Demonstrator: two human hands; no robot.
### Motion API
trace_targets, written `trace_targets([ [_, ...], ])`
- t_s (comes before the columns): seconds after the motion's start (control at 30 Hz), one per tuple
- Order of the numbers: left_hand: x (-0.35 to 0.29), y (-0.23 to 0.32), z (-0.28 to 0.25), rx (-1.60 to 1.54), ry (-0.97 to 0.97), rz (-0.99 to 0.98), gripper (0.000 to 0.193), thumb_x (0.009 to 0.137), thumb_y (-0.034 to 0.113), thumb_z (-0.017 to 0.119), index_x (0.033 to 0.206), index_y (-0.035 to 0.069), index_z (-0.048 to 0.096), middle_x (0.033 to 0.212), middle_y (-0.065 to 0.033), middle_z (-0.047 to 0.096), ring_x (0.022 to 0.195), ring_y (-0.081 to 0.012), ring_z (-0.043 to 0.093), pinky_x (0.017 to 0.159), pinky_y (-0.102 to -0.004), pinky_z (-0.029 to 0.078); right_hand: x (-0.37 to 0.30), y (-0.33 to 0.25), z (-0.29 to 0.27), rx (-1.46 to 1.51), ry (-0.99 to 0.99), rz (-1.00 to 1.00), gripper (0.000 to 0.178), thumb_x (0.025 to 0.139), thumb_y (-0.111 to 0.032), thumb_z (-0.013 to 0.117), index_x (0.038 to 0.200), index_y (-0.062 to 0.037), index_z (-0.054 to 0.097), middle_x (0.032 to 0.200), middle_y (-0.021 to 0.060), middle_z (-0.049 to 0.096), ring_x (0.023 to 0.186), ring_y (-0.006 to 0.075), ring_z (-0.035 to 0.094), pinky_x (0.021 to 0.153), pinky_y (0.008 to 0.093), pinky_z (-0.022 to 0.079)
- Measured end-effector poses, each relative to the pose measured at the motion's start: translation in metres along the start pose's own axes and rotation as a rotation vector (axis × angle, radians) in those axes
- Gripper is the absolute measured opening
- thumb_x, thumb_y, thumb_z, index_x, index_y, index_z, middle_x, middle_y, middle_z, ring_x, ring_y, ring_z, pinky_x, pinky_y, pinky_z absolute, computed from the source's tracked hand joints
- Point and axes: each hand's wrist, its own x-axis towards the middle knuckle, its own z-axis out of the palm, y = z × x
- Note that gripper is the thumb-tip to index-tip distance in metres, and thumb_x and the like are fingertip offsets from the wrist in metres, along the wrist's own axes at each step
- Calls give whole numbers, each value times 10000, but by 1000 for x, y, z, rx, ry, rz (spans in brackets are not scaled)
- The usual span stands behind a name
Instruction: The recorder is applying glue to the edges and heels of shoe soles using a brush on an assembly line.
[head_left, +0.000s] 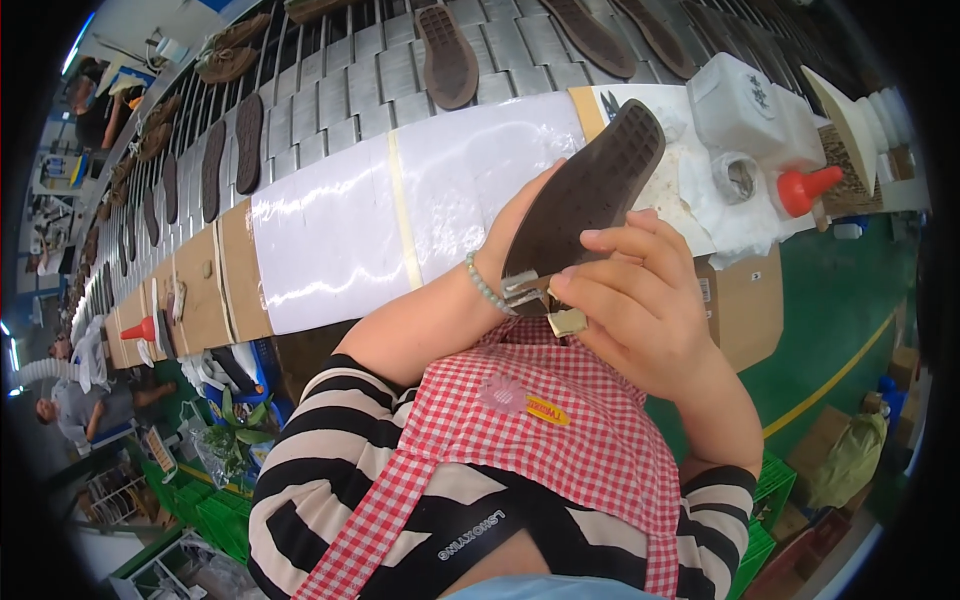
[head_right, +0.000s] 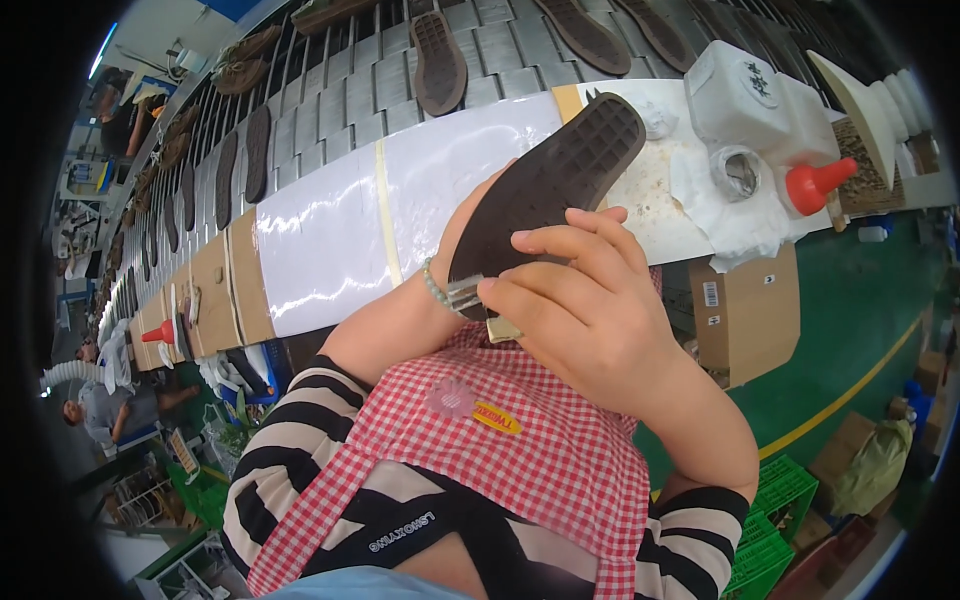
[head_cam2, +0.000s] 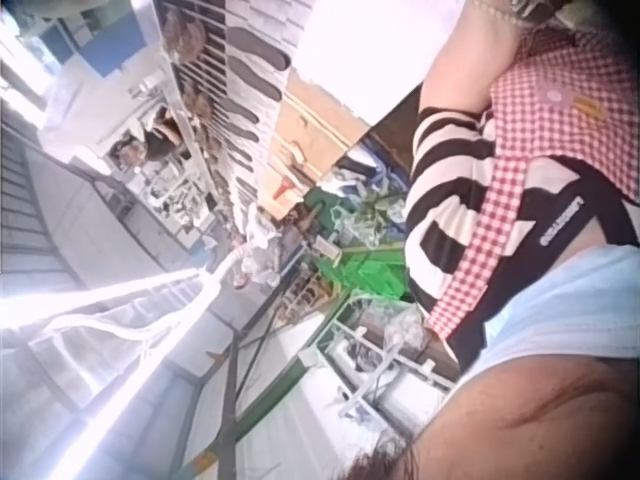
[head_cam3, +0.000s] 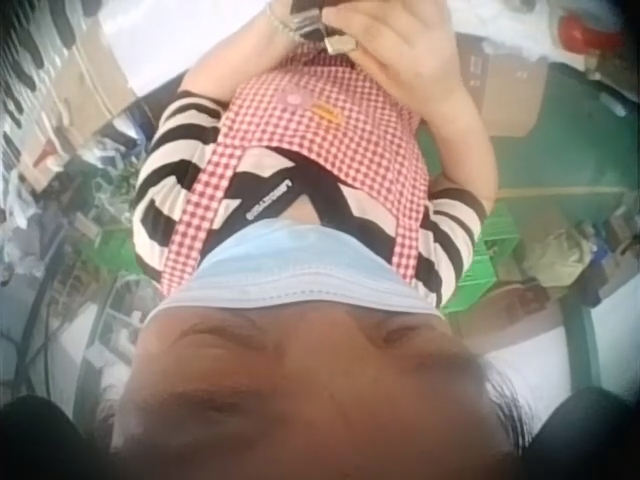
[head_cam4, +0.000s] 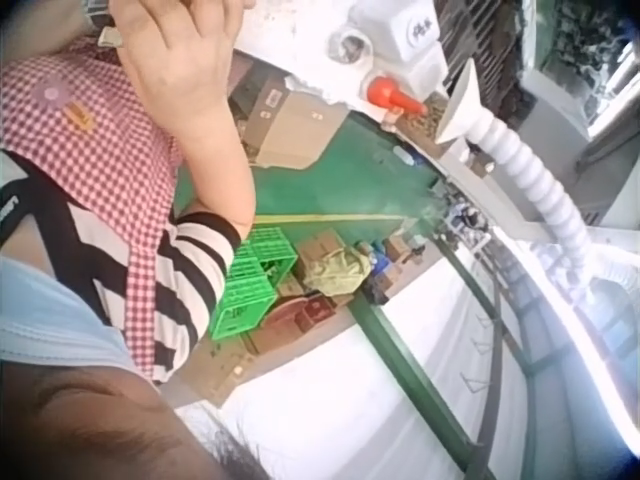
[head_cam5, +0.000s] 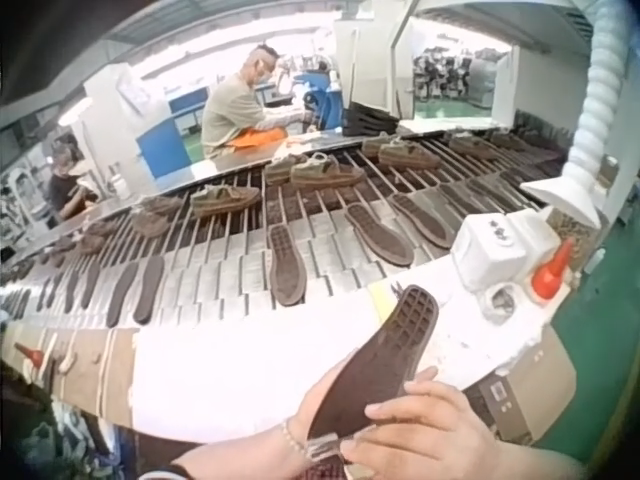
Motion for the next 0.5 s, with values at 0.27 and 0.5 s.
trace_targets([
  [0.27, -5, -4, -5, -189, -146, -101, 470, 1111, 295, 300, 1421, -8, 483, 1291, -207, 625, 1096, -329, 665, 978, -462, 574, -2, 2, -15, -71, -146, -75, 202, 785, -202, 700, 973, -200, 775, 1015, -53, 721, 1155, 193, 619, 1131, 492, 374],
  [0.5, -6, 2, 0, 495, -104, -21, 476, 1105, 284, 317, 1448, -17, 453, 1334, -218, 599, 1158, -340, 647, 957, -479, 590, -1, -3, -41, -215, -206, -61, 253, 731, -198, 769, 982, -230, 768, 1024, -43, 735, 1145, 228, 621, 1122, 522, 382],
])
